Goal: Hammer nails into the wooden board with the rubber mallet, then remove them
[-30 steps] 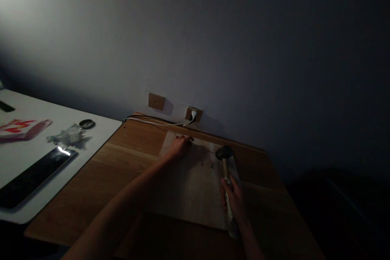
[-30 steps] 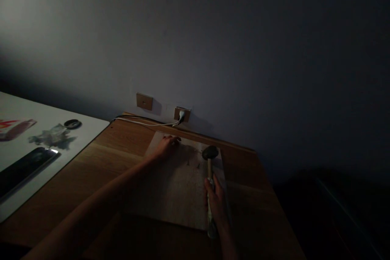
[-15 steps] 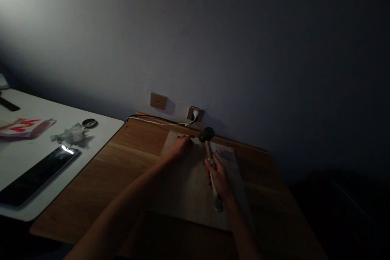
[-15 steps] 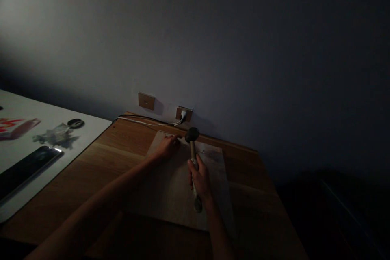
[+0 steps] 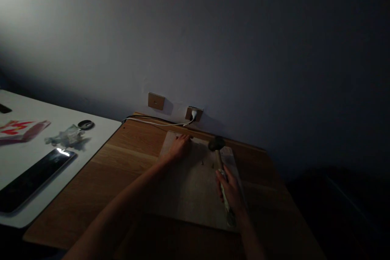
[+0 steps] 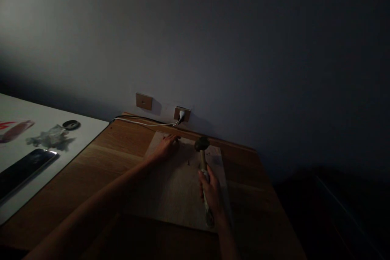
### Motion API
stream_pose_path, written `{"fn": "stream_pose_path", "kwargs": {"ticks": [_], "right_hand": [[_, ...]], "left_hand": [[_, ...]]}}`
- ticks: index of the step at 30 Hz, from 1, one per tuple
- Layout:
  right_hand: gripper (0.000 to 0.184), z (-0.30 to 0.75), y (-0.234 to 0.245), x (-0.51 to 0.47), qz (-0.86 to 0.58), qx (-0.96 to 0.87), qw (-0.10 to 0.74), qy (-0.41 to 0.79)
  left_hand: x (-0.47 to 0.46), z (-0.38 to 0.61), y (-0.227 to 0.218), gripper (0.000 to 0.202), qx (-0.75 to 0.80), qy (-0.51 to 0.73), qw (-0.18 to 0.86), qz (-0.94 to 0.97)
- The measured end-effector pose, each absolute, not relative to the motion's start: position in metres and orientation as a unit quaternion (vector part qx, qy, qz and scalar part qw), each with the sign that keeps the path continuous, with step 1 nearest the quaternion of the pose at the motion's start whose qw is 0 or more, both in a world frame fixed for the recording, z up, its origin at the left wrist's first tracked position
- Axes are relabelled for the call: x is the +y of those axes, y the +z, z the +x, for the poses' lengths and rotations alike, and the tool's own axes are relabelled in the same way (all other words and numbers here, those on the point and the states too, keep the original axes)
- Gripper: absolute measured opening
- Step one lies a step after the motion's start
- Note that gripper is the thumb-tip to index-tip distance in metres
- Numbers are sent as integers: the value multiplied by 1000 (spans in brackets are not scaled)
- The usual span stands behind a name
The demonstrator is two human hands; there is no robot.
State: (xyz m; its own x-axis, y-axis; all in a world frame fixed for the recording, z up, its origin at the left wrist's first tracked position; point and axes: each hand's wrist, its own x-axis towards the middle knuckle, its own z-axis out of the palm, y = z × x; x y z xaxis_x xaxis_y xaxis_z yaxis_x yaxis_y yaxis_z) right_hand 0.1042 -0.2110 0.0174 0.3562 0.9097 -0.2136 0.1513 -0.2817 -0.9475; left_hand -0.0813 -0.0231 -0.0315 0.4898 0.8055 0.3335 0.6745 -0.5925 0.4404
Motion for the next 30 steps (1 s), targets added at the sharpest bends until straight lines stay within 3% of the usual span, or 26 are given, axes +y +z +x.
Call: {"fn": "stream_pose_path", "kwargs": {"ticks": [3, 8, 12, 20, 24, 30], "right_hand": [[52, 123, 13, -225, -704, -354, 468, 400], [63, 135, 0, -232, -720, -301, 486, 393], [77, 136, -11, -232, -721, -285, 491, 398], [75, 136, -15, -236, -704, -287, 517, 394], [77, 138, -13, -238, -707, -278, 524, 386], [63, 137, -12, -239, -696, -305, 529, 378]], "left_hand": [[-35, -77, -24, 34, 366, 257, 103, 888], [-67, -38, -15, 22, 92, 182, -6, 979], [-82, -5, -17, 14, 44, 124, -27, 991], [-74, -6, -8, 16, 66, 146, 10, 987], [-58, -36, -4, 17, 176, 230, 95, 952], [-14, -98, -10, 24, 325, 292, 136, 889]]}}
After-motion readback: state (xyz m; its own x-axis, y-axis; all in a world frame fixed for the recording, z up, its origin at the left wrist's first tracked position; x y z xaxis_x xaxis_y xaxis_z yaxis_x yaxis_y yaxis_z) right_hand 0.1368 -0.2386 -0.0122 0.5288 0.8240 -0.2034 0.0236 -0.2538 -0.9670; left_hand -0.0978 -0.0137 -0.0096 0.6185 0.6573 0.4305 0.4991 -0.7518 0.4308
